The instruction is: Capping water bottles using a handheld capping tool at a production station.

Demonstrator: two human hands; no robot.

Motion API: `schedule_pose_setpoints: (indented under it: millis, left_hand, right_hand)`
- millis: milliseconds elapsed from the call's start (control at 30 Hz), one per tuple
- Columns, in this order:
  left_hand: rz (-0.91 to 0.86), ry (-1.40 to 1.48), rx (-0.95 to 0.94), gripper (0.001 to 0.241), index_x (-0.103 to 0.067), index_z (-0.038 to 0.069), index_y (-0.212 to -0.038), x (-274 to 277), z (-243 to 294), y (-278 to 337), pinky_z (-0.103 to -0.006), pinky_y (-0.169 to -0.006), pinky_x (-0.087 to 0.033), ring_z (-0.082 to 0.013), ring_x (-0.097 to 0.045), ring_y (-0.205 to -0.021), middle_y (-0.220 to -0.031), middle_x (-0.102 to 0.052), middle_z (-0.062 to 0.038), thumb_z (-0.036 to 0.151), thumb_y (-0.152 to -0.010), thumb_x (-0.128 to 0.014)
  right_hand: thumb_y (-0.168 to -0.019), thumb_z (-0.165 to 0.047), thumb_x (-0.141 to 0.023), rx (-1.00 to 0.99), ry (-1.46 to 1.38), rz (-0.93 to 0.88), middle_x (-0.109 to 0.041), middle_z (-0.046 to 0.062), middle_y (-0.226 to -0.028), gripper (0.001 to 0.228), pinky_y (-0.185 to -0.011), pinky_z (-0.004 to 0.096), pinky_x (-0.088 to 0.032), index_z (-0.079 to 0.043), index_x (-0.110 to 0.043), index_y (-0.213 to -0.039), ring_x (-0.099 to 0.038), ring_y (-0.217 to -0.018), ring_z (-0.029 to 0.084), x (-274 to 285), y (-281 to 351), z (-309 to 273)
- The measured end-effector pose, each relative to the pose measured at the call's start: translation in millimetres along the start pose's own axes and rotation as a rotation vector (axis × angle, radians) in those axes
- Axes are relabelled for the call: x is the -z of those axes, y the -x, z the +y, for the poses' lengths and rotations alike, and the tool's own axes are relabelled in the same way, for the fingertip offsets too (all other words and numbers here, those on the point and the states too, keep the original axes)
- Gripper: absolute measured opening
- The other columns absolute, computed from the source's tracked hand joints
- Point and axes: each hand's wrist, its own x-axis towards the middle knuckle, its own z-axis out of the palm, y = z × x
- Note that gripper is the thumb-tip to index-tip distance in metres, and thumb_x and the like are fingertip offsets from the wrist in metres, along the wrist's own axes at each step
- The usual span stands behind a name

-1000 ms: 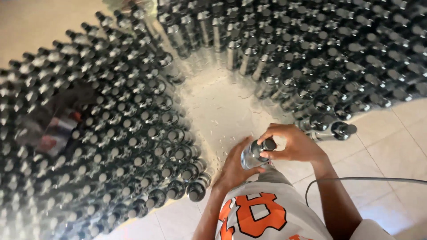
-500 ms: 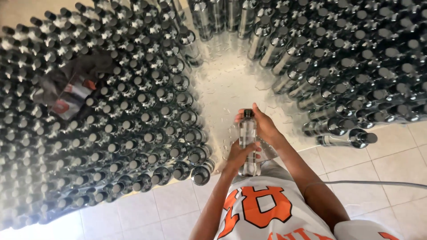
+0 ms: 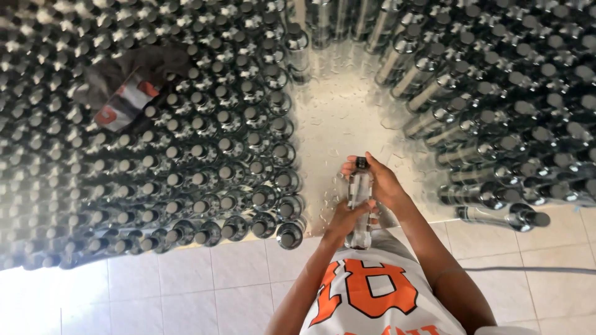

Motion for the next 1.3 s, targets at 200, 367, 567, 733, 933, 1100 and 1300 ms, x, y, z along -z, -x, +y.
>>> schedule_pose_setpoints:
  millis: [200, 367, 567, 733, 933, 1100, 1300]
  left_hand:
    - [0.028, 0.175, -0.098, 0.076, -0.069, -0.001, -0.134, 10.4, -51.4, -49.2, -0.0543, -0.091, -0.065, -0.0371, -0.075, -0.113, -0.121, -0.073, -0.023, 0.053, -0.086, -0.093]
    - [0.003, 0.237, -0.143, 0.068, -0.068, 0.001, -0.135, 11.9, -64.9, -59.4, -0.0541, -0.085, -0.067, -0.0374, -0.076, -0.106, -0.119, -0.075, -0.023, 0.045, -0.090, -0.092]
    - [0.015, 0.143, -0.178, 0.068, -0.071, 0.007, -0.136, 11.7, -48.2, -38.5, -0.0540, -0.096, -0.060, -0.0318, -0.071, -0.114, -0.120, -0.075, -0.016, 0.053, -0.089, -0.089]
    - [0.033, 0.138, -0.224, 0.072, -0.075, 0.007, -0.130, 13.1, -46.2, -37.7, -0.0508, -0.101, -0.057, -0.0296, -0.071, -0.116, -0.120, -0.077, -0.014, 0.059, -0.084, -0.093]
    - [-0.161, 0.451, -0.270, 0.046, -0.067, -0.002, -0.122, 18.5, -62.8, -55.3, -0.0416, -0.069, -0.072, -0.0268, -0.081, -0.082, -0.098, -0.077, -0.018, 0.025, -0.094, -0.093]
    - [-0.198, 0.466, -0.265, 0.043, -0.069, -0.001, -0.116, 19.3, -33.4, -20.3, -0.0464, -0.067, -0.071, -0.0318, -0.080, -0.077, -0.092, -0.075, -0.020, 0.027, -0.093, -0.093]
    - [-0.599, 0.807, -0.179, 0.045, -0.064, -0.008, -0.135, 13.7, -91.0, -66.6, -0.0528, -0.075, -0.070, -0.0347, -0.082, -0.081, -0.098, -0.077, -0.026, 0.029, -0.112, -0.074]
  right_hand:
    - [-0.112, -0.053, -0.054, -0.030, 0.027, -0.026, -0.077, 0.016, -0.133, 0.063, -0.117, 0.050, -0.055, -0.002, -0.064, -0.148, -0.074, -0.125, 0.029, 2.7, -5.6, -3.8]
    - [-0.113, -0.052, -0.052, -0.029, 0.055, -0.019, -0.075, 0.017, -0.137, 0.064, -0.118, 0.052, -0.053, -0.001, -0.062, -0.150, -0.072, -0.129, 0.030, 4.1, -2.7, -7.4]
    - [-0.113, -0.050, -0.054, 0.016, 0.077, -0.044, -0.077, 0.019, -0.133, 0.063, -0.115, 0.051, -0.056, 0.001, -0.064, -0.149, -0.074, -0.126, 0.031, 3.4, -5.4, -11.2]
    - [-0.113, -0.051, -0.052, 0.037, 0.146, -0.070, -0.076, 0.018, -0.134, 0.065, -0.113, 0.050, -0.057, 0.001, -0.062, -0.151, -0.074, -0.125, 0.029, -26.9, 22.7, -41.7]
    - [-0.116, -0.033, -0.054, 0.167, 0.643, 0.004, -0.072, 0.018, -0.138, 0.047, -0.120, 0.046, -0.051, 0.005, -0.068, -0.140, -0.068, -0.132, 0.027, 61.0, -8.2, -30.1]
    - [-0.117, -0.043, -0.057, 0.310, 1.020, 0.155, -0.070, 0.013, -0.145, 0.045, -0.128, 0.052, -0.035, -0.011, -0.069, -0.147, -0.057, -0.145, 0.028, 44.6, 8.9, -37.5]
    - [-0.105, -0.076, -0.034, 0.090, 0.040, -0.323, -0.066, 0.033, -0.146, 0.100, -0.123, 0.068, -0.040, 0.008, -0.051, -0.156, -0.061, -0.141, 0.043, -23.2, 29.0, -55.5]
